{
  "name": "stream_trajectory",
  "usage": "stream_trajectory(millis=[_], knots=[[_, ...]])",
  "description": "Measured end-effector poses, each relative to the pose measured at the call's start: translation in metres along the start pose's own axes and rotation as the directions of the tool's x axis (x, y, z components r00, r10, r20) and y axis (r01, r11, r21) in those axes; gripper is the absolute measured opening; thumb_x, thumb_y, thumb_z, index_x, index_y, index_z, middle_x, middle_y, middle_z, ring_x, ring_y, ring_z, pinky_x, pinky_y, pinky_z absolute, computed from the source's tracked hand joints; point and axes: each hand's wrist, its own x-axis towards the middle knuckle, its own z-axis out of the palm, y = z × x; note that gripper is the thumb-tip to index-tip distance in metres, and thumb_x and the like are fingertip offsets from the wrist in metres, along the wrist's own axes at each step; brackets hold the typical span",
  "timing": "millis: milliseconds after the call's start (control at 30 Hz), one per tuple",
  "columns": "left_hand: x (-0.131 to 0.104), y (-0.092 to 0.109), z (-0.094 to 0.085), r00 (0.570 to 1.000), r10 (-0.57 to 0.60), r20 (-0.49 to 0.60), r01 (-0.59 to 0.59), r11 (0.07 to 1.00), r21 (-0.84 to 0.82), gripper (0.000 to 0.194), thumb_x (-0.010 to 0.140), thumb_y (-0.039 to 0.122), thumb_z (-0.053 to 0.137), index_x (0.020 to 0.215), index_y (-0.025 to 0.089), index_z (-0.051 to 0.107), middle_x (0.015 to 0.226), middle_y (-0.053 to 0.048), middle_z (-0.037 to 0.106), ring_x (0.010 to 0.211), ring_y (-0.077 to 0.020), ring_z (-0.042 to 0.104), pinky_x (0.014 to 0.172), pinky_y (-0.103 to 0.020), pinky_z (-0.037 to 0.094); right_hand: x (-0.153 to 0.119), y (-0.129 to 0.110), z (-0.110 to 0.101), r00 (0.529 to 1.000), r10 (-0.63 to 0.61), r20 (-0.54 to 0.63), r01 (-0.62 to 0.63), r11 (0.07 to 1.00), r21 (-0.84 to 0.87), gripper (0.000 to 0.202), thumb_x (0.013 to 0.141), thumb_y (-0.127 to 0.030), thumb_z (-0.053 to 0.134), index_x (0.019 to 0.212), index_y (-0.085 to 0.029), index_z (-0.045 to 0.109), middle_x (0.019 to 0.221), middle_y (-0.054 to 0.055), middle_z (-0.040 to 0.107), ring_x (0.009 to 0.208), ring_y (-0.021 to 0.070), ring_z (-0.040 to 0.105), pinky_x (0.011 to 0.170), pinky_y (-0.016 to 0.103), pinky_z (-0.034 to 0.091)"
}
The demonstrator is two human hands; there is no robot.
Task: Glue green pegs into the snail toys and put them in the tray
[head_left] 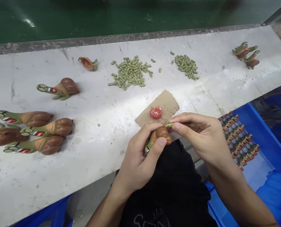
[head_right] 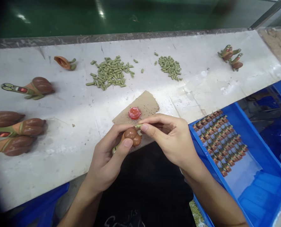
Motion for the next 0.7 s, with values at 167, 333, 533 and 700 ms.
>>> stream_trajectory(millis=[167,333,533,700], knots=[[0.001,-0.001,0.001,1.0,0.004,0.005,-0.004,1.0,0.026,0.014,0.122,0.033,0.066,0.133,0.029,0.075,0.111,0.003,0.08,0.099,-0.0139,0.075,0.091,-0.028,0.058,0.0,0.0,0.001,0.998,-0.04,0.04,0.04,0.999,-0.008,0.013,0.096,-0.02,0.097,0.099,-0.032,0.097,0.099,-0.002,0.092,0.09,0.0151,0.089,0.081,0.017,0.071],[0.001,-0.003,0.0,0.998,0.053,0.046,-0.057,0.992,0.111,0.014,0.122,0.03,0.066,0.134,0.029,0.073,0.11,0.003,0.078,0.098,-0.0137,0.074,0.09,-0.027,0.057,-0.003,-0.003,-0.005,0.974,-0.185,0.129,0.213,0.943,-0.256,0.014,0.105,-0.016,0.09,0.106,-0.029,0.094,0.106,-0.001,0.091,0.099,0.0171,0.086,0.088,0.025,0.07],[-0.002,-0.002,-0.005,0.993,0.081,0.084,-0.094,0.98,0.173,0.018,0.121,0.029,0.067,0.138,0.032,0.07,0.112,0.003,0.076,0.098,-0.0138,0.072,0.092,-0.026,0.056,-0.008,-0.006,-0.01,0.935,-0.271,0.228,0.341,0.862,-0.375,0.015,0.11,-0.015,0.084,0.112,-0.028,0.09,0.109,0.002,0.089,0.1,0.0223,0.085,0.091,0.034,0.07],[0.0,0.0,-0.004,0.997,0.028,0.079,-0.038,0.992,0.119,0.015,0.122,0.033,0.066,0.135,0.034,0.073,0.11,0.002,0.079,0.097,-0.0163,0.075,0.089,-0.027,0.058,0.007,-0.014,-0.019,0.907,-0.249,0.341,0.356,0.886,-0.298,0.014,0.109,-0.019,0.087,0.117,-0.028,0.094,0.109,0.002,0.09,0.099,0.0208,0.086,0.092,0.032,0.07]])
